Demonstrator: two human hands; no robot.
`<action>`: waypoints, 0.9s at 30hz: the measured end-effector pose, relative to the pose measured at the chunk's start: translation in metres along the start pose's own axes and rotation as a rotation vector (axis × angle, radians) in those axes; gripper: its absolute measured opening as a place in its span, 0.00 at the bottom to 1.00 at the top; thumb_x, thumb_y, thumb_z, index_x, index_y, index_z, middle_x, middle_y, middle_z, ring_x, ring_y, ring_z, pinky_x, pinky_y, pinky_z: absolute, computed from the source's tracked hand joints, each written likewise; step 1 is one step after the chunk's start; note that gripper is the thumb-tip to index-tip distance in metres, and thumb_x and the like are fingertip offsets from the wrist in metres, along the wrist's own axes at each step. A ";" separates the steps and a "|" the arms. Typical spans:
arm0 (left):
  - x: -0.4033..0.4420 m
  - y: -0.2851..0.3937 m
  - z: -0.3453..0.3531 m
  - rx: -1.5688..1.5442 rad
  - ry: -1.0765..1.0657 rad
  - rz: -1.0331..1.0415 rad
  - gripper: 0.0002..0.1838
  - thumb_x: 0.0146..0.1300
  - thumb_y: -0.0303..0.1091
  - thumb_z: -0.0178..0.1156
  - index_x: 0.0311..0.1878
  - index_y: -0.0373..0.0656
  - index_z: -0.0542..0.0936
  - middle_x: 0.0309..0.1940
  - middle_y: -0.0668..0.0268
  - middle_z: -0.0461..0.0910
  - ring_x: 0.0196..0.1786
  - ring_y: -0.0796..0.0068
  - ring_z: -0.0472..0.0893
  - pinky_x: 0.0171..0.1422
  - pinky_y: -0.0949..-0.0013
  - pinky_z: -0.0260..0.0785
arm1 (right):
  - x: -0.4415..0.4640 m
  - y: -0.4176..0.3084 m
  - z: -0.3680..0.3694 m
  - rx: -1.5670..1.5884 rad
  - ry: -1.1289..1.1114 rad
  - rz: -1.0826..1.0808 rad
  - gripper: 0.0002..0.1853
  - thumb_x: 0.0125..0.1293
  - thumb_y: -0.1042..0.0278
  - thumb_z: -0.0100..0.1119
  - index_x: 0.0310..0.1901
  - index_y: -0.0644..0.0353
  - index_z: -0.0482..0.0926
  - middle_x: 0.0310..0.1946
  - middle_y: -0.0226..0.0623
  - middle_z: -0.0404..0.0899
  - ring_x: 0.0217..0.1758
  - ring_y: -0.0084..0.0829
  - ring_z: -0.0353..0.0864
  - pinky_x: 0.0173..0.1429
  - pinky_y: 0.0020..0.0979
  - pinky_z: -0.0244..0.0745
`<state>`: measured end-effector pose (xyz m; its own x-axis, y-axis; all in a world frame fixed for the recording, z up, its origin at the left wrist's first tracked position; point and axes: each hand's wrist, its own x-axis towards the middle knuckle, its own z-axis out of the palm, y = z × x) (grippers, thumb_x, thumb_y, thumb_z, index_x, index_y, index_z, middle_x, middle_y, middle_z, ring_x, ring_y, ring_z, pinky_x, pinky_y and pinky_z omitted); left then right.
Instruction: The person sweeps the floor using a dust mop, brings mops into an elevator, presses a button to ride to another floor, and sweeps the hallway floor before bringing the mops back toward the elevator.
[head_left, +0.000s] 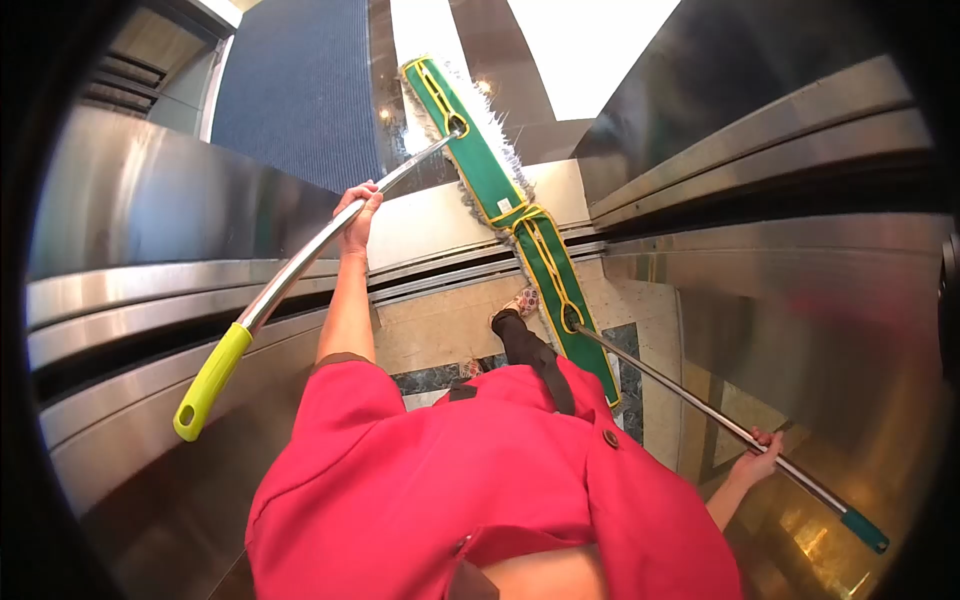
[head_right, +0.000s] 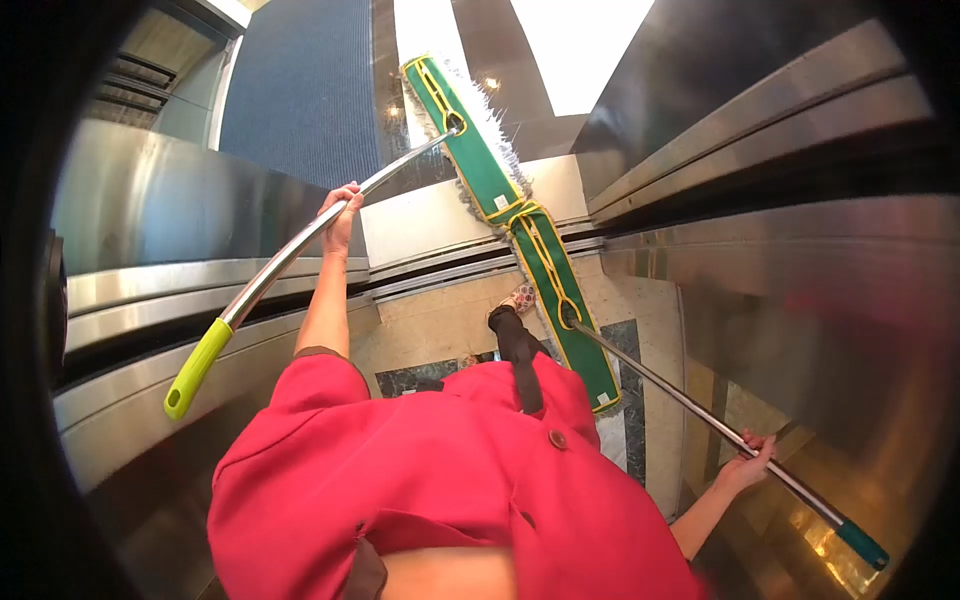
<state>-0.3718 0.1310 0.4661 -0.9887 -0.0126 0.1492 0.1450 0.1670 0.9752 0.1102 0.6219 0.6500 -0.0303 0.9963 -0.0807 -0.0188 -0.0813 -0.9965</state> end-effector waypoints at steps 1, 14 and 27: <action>-0.007 0.002 -0.014 -0.015 0.003 0.015 0.06 0.46 0.24 0.62 0.24 0.39 0.72 0.32 0.65 0.77 0.44 0.73 0.74 0.51 0.71 0.63 | -0.021 -0.001 -0.009 0.015 0.000 -0.015 0.08 0.57 0.74 0.48 0.23 0.61 0.64 0.17 0.33 0.63 0.23 0.29 0.66 0.38 0.34 0.71; -0.024 -0.045 -0.181 -0.030 -0.120 -0.009 0.07 0.48 0.26 0.60 0.25 0.41 0.71 0.30 0.68 0.75 0.38 0.78 0.71 0.47 0.73 0.63 | -0.162 0.017 0.018 -0.074 -0.346 -0.107 0.05 0.58 0.71 0.50 0.30 0.61 0.67 0.23 0.35 0.70 0.31 0.29 0.72 0.44 0.33 0.68; -0.049 -0.019 -0.085 -0.372 0.725 -0.220 0.08 0.48 0.32 0.62 0.26 0.38 0.74 0.29 0.66 0.76 0.33 0.80 0.71 0.41 0.77 0.63 | -0.099 -0.044 0.126 -0.032 -0.438 -0.140 0.15 0.57 0.72 0.48 0.17 0.55 0.56 0.09 0.27 0.53 0.14 0.22 0.52 0.24 0.27 0.56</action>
<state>-0.3231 0.0451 0.4543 -0.7458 -0.6577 -0.1061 0.0805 -0.2470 0.9657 -0.0118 0.5231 0.7046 -0.4489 0.8912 0.0647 -0.0220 0.0613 -0.9979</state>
